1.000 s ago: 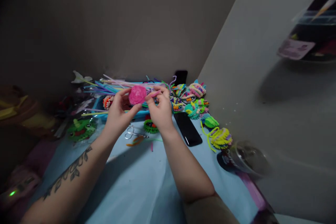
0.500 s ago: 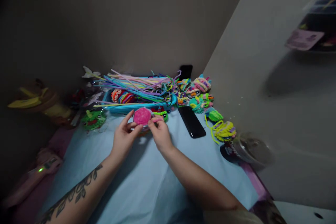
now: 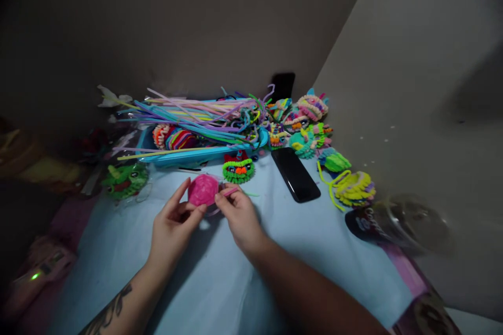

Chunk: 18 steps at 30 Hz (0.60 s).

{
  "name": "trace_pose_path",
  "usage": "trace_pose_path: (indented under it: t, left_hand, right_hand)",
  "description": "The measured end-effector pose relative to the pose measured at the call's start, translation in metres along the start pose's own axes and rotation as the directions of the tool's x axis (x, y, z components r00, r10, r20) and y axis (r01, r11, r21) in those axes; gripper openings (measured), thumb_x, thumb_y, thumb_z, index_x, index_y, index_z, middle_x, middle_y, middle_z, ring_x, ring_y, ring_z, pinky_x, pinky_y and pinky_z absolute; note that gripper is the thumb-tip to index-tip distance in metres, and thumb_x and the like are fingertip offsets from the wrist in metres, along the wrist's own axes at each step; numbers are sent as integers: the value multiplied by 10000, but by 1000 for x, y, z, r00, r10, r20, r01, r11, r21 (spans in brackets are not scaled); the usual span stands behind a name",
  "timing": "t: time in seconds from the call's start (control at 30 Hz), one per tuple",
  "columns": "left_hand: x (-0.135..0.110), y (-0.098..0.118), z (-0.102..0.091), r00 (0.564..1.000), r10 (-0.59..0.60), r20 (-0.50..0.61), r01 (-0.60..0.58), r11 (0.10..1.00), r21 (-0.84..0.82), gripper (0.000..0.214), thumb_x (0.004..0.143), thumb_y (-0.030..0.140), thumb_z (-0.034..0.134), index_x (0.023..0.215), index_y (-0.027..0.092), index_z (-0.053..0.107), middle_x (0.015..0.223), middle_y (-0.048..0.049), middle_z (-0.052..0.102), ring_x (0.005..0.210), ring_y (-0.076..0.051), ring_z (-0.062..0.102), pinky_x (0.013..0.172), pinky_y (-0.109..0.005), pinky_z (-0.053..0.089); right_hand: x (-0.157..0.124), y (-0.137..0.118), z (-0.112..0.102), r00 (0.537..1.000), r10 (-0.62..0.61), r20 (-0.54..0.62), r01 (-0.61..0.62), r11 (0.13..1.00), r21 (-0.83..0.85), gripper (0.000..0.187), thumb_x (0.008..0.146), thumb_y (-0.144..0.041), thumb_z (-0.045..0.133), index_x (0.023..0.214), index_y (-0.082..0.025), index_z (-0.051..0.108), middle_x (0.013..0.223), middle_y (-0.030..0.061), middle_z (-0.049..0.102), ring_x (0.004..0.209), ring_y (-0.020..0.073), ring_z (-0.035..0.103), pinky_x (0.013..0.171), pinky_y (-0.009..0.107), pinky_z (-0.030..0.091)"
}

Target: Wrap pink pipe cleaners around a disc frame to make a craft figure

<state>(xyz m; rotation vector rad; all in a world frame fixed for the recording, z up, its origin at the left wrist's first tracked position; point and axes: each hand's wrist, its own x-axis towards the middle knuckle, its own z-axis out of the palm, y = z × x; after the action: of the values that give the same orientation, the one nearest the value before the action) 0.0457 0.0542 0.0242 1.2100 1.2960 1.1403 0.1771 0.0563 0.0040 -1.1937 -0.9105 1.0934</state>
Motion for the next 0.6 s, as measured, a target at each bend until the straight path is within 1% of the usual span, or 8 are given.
trace_pose_path:
  t: [0.1, 0.17, 0.2, 0.33, 0.43, 0.5, 0.53, 0.6]
  left_hand:
    - [-3, 2, -3, 999, 43, 23, -45, 996, 80, 487, 692, 290, 737, 1168, 233, 651, 755, -24, 717, 595, -123, 575, 557, -214, 457]
    - [-5, 5, -5, 995, 96, 39, -101, 983, 157, 314, 671, 290, 751, 978, 226, 744, 759, -38, 723, 587, -135, 579, 549, -225, 464]
    - [-7, 7, -5, 992, 122, 37, -127, 975, 183, 274, 672, 288, 749, 939, 226, 754, 767, -41, 726, 589, -138, 581, 562, -231, 473]
    - [-11, 11, -5, 989, 147, -14, -138, 955, 264, 225, 706, 287, 719, 917, 218, 754, 696, -17, 704, 542, -106, 546, 556, -211, 467]
    - [-13, 9, -4, 989, 124, -83, -96, 956, 275, 255, 699, 318, 725, 926, 203, 747, 585, 19, 635, 501, -79, 493, 507, -180, 427]
    - [-13, 7, -5, 985, 92, -145, -52, 964, 259, 290, 690, 334, 733, 947, 200, 741, 548, 35, 596, 493, -70, 469, 489, -168, 404]
    - [-13, 7, -6, 981, 74, -177, -28, 968, 249, 304, 685, 340, 736, 955, 199, 738, 539, 41, 583, 492, -66, 459, 484, -164, 397]
    - [-12, 8, -7, 972, 41, -233, 13, 974, 228, 319, 677, 347, 741, 960, 199, 736, 530, 46, 571, 490, -62, 446, 478, -158, 388]
  right_hand:
    - [-2, -3, -2, 990, 126, 64, -133, 985, 107, 233, 727, -399, 671, 667, -189, 589, 863, 25, 528, 783, 150, 527, 690, 274, 463]
    - [-4, -4, -3, 986, 141, 86, -151, 980, 129, 228, 722, -390, 680, 670, -192, 581, 891, 25, 518, 817, 155, 528, 722, 282, 462]
    - [-6, -5, -4, 987, 137, 90, -148, 979, 137, 227, 720, -386, 685, 671, -194, 576, 911, 25, 517, 839, 158, 533, 747, 288, 462]
    - [-9, -4, -5, 990, 90, 112, -103, 988, 115, 206, 748, -373, 670, 688, -196, 582, 993, 31, 519, 945, 171, 546, 862, 317, 433]
    - [-11, -4, -5, 989, 75, 124, -81, 996, 39, 176, 764, -367, 654, 743, -200, 603, 1025, 42, 532, 962, 177, 552, 853, 314, 436]
    - [-12, -6, -5, 996, 48, 72, -49, 999, 13, 164, 766, -346, 652, 851, -220, 589, 951, 25, 561, 859, 158, 568, 758, 291, 461]
    - [-13, -7, -6, 1000, 7, 12, -7, 1000, -1, 174, 773, -322, 647, 899, -233, 565, 887, 8, 568, 789, 145, 565, 705, 277, 464]
    - [-16, -12, -8, 982, -158, -101, 148, 984, -95, 137, 792, -254, 623, 894, -244, 532, 766, -22, 550, 688, 130, 538, 639, 261, 450]
